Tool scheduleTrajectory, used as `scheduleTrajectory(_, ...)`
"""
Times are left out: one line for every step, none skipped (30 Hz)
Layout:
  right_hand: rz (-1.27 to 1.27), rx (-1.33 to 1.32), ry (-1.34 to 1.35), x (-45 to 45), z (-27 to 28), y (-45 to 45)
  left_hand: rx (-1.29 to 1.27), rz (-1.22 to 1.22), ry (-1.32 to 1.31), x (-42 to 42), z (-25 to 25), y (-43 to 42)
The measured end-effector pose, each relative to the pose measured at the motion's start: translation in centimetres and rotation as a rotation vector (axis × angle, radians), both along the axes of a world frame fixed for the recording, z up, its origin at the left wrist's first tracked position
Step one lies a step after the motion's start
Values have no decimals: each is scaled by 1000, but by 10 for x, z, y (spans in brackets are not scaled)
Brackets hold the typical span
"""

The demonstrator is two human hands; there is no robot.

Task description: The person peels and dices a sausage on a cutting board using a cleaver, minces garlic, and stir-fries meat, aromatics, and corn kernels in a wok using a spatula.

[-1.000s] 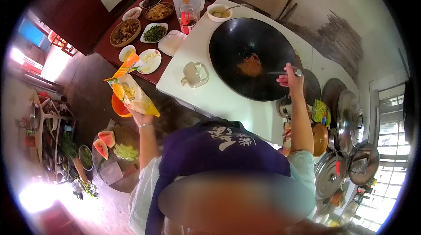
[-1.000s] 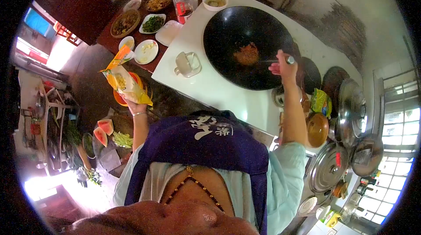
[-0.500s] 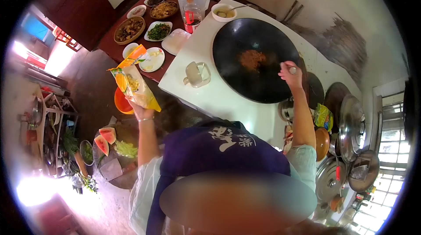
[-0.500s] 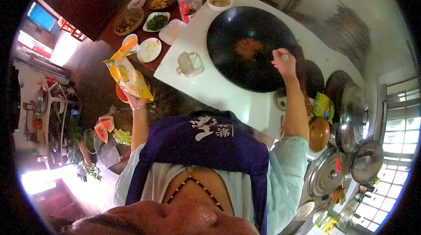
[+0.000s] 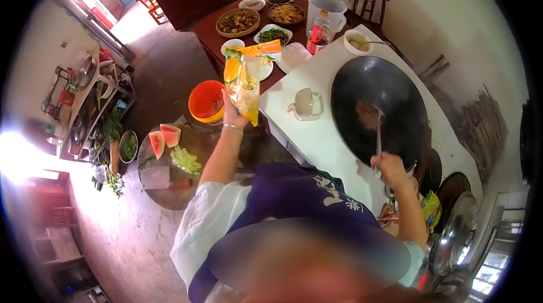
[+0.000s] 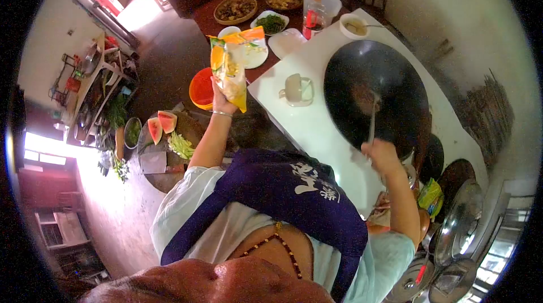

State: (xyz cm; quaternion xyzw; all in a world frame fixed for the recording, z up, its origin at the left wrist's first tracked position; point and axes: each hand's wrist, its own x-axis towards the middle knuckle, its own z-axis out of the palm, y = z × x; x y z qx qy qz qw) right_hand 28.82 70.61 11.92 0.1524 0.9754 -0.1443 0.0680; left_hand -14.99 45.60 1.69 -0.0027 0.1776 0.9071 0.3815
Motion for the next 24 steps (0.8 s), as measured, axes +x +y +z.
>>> scheduleTrajectory(60, 101, -71, 5, 2, -14, 10, -29, -8, 1, 1, 0)
scheduleTrajectory(91, 133, -91, 12, -2, -23, 8, -35, 0, 2, 1, 2)
scheduleTrajectory(67, 80, -116, 18, -10, -32, 7, -40, 8, 3, 1, 5)
scheduleTrajectory(78, 228, -148, 27, -35, -39, 8, -44, 14, 3, 1, 6)
scheduleTrajectory(77, 229, -195, 27, -42, -46, 30, -60, 11, 2, 0, 7)
scheduleTrajectory(76, 226, -242, 25, -46, -52, 40, -69, 8, 2, 0, 7)
scheduleTrajectory(62, 163, -236, 24, -49, -52, 48, -80, 7, 3, 1, 6)
scheduleTrajectory(47, 98, -229, 23, -52, -52, 53, -91, 6, 3, 1, 4)
scheduleTrajectory(29, 30, -222, 22, -54, -53, 82, -102, -23, 2, 0, 2)
scheduleTrajectory(4, 64, -183, 14, -51, -54, 94, -130, -17, 2, 0, -1)
scheduleTrajectory(-25, 99, -145, 0, -47, -50, 107, -163, -12, 2, 1, -2)
scheduleTrajectory(-59, 136, -109, -17, -38, -48, 121, -200, -9, 3, 2, -2)
scheduleTrajectory(-10, 77, 199, -41, -16, -52, 104, -210, 14, 5, 3, 0)
scheduleTrajectory(39, 21, 509, -69, 12, -60, 87, -220, 39, 7, 4, 1)
scheduleTrajectory(-35, -67, 563, -93, 31, -66, 70, -232, 64, 10, 6, 3)
scheduleTrajectory(-114, -154, 617, -113, 48, -71, 32, -226, 60, 15, 8, 5)
scheduleTrajectory(-123, -240, 659, -132, 65, -76, -6, -224, 60, 21, 12, 10)
scheduleTrajectory(-133, -322, 702, -148, 80, -77, -41, -224, 61, 26, 16, 16)
scheduleTrajectory(-120, -345, 656, -160, 91, -77, -53, -237, 106, 31, 21, 21)
scheduleTrajectory(-109, -368, 609, -170, 100, -76, -72, -256, 124, 33, 21, 30)
scheduleTrajectory(-96, -390, 562, -176, 106, -69, -88, -275, 143, 34, 22, 39)
scheduleTrajectory(-85, -303, 583, -179, 103, -55, -103, -291, 163, 38, 29, 47)
scheduleTrajectory(-73, -214, 602, -179, 96, -39, -114, -308, 158, 42, 37, 55)
scheduleTrajectory(-59, -125, 617, -178, 93, -24, -135, -287, 200, 47, 46, 64)
